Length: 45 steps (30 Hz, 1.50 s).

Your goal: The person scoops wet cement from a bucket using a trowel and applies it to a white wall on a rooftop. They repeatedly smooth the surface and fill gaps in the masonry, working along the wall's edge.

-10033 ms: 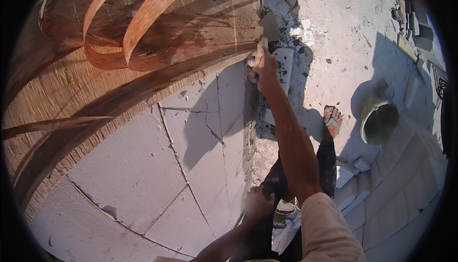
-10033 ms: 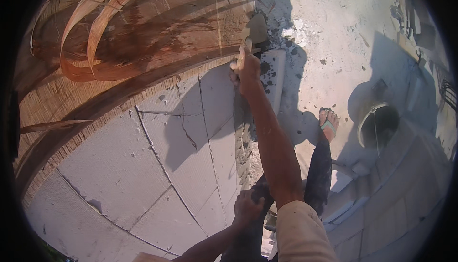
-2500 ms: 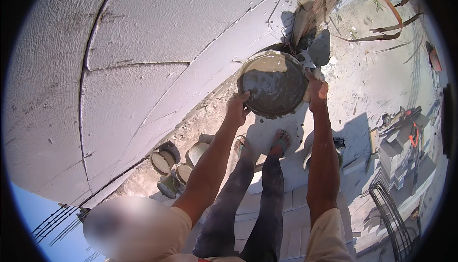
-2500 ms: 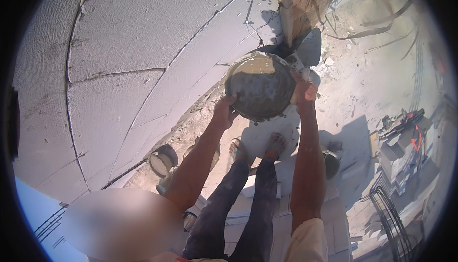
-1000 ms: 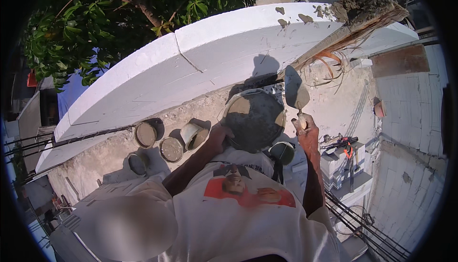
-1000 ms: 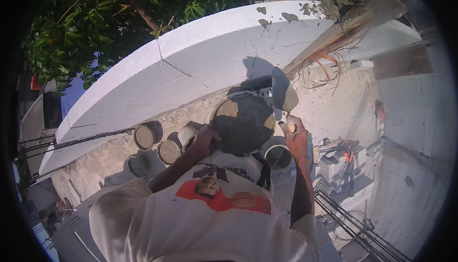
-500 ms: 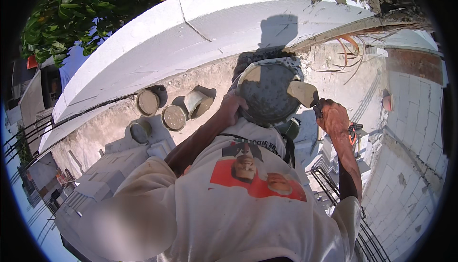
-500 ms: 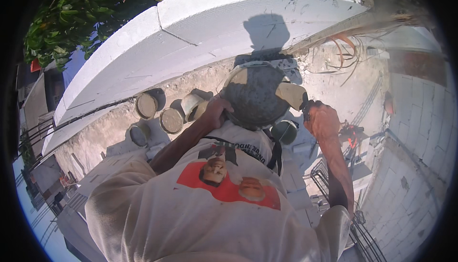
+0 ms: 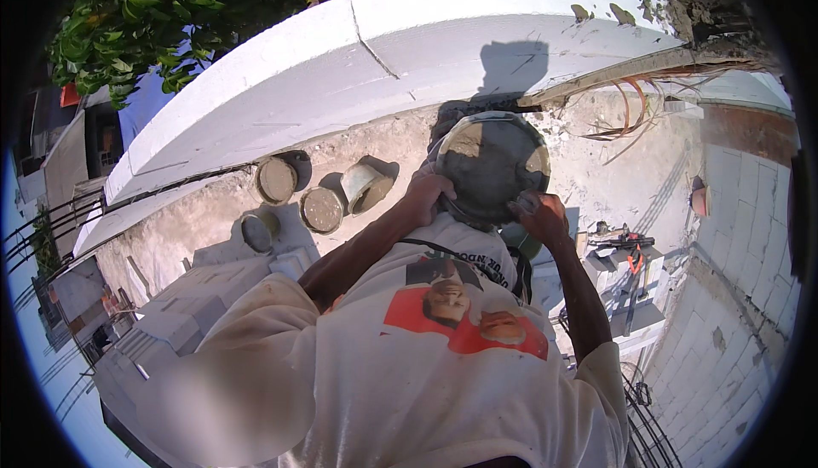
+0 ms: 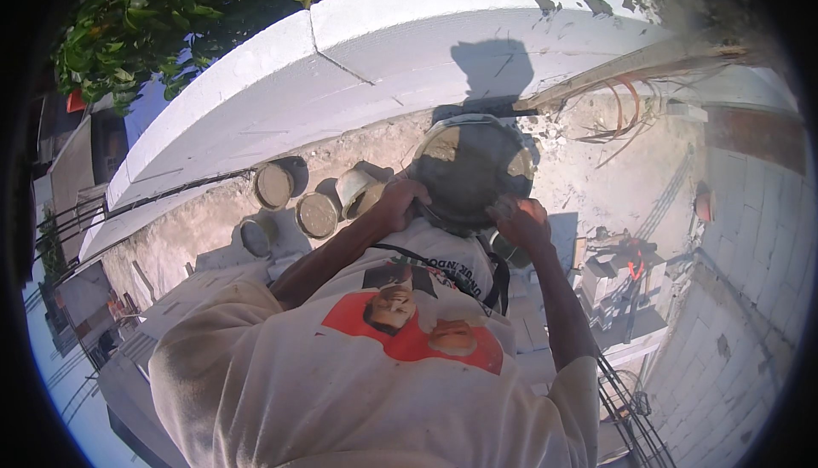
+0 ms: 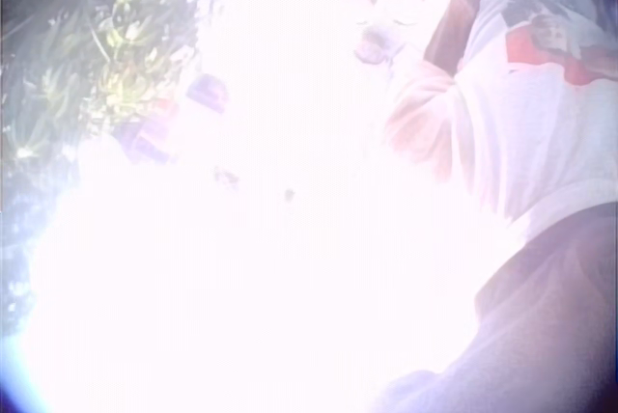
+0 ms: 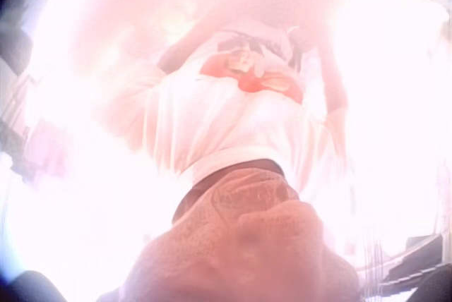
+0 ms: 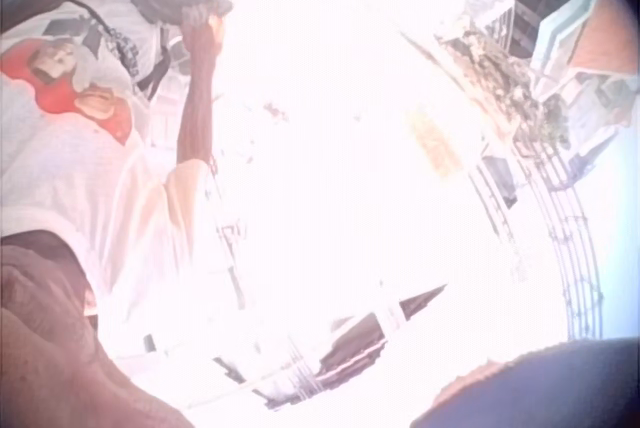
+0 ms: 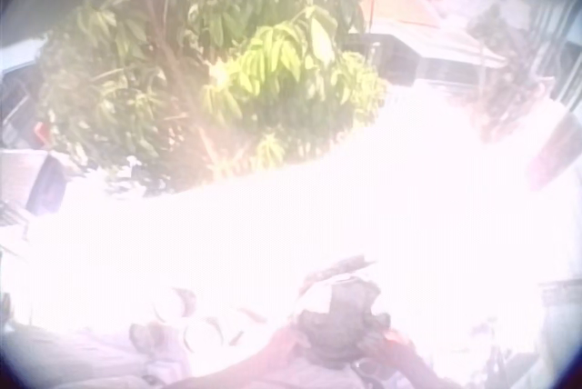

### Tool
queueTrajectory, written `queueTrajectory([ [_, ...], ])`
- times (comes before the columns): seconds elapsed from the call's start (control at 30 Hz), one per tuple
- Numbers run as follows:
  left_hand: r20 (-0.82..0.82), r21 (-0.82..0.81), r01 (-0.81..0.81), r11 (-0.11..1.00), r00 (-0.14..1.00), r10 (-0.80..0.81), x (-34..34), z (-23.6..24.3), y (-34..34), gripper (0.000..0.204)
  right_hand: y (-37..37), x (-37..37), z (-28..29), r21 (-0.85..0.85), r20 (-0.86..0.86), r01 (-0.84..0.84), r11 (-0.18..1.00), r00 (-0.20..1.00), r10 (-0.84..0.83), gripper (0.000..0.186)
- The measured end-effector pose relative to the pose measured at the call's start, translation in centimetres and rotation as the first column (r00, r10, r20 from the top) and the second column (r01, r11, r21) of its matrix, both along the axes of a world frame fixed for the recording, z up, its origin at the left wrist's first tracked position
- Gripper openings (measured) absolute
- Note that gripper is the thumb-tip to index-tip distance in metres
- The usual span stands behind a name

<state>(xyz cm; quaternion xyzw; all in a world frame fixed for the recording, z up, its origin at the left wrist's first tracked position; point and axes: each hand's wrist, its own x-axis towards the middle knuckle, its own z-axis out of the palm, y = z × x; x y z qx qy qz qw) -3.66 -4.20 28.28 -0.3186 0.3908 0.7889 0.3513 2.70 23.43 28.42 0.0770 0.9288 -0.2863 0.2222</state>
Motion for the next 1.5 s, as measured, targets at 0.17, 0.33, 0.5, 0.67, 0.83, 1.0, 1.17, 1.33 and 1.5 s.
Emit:
queueTrajectory([
  [0.17, 0.024, -0.041, 0.01, 0.999, 1.0, -0.009, -0.1, -0.8, 0.0, 0.038, 0.2, 1.8, 0.7, -0.155, -0.042, 0.089, 0.984, 0.994, -0.096, 0.043],
  [0.33, 0.03, 0.033, 0.013, 0.999, 0.999, -0.014, 0.1, -2.8, -0.2, 0.029, -1.5, 0.1, 9.5, -0.099, 0.036, 0.222, 0.97, 0.975, -0.219, 0.05],
  [0.5, 0.006, -0.011, 0.065, 0.998, 0.998, -0.065, -0.7, -1.6, 0.4, 0.032, -0.1, -1.3, 16.9, -0.097, -0.19, 0.079, 0.992, 0.977, -0.096, 0.027],
  [0.67, -0.014, 0.027, 0.1, 0.995, 0.995, -0.099, -0.7, -3.9, 0.4, 0.03, 2.4, -5.7, 23.7, -0.382, -0.126, 0.135, 0.914, 0.972, -0.196, 0.018],
  [0.83, 0.001, 0.089, 0.055, 0.994, 0.998, -0.055, -0.7, -2.8, 1.1, 0.027, 8.6, -13.7, 24.6, -0.906, -0.009, 0.22, 0.362, 0.844, -0.536, 0.013],
  [1.0, -0.235, -0.172, 0.237, 0.956, 0.933, -0.274, 1.1, -8.8, 0.0, 0.023, 16.4, -20.9, 23.5, -1.0, -0.026, -0.029, 0.008, 0.679, -0.734, 0.022],
  [1.17, 0.041, -0.054, 0.06, 0.997, 0.997, -0.058, -1.1, -2.6, 1.1, 0.018, 13.5, -18.3, 27.7, -0.791, -0.542, -0.022, 0.612, 0.489, -0.683, 0.027],
  [1.33, -0.424, -0.205, 0.207, 0.957, 0.862, -0.278, 1.9, -13.6, 0.0, 0.018, 10.6, -10.8, 24.8, -0.056, -0.538, 0.232, 0.971, 0.812, -0.225, 0.023],
  [1.5, -0.816, -0.576, 0.014, 0.817, 0.036, -0.577, 0.8, -11.3, -0.8, 0.017, 7.0, -5.4, 16.3, 0.424, -0.171, -0.075, 0.903, 0.972, 0.161, 0.023],
])
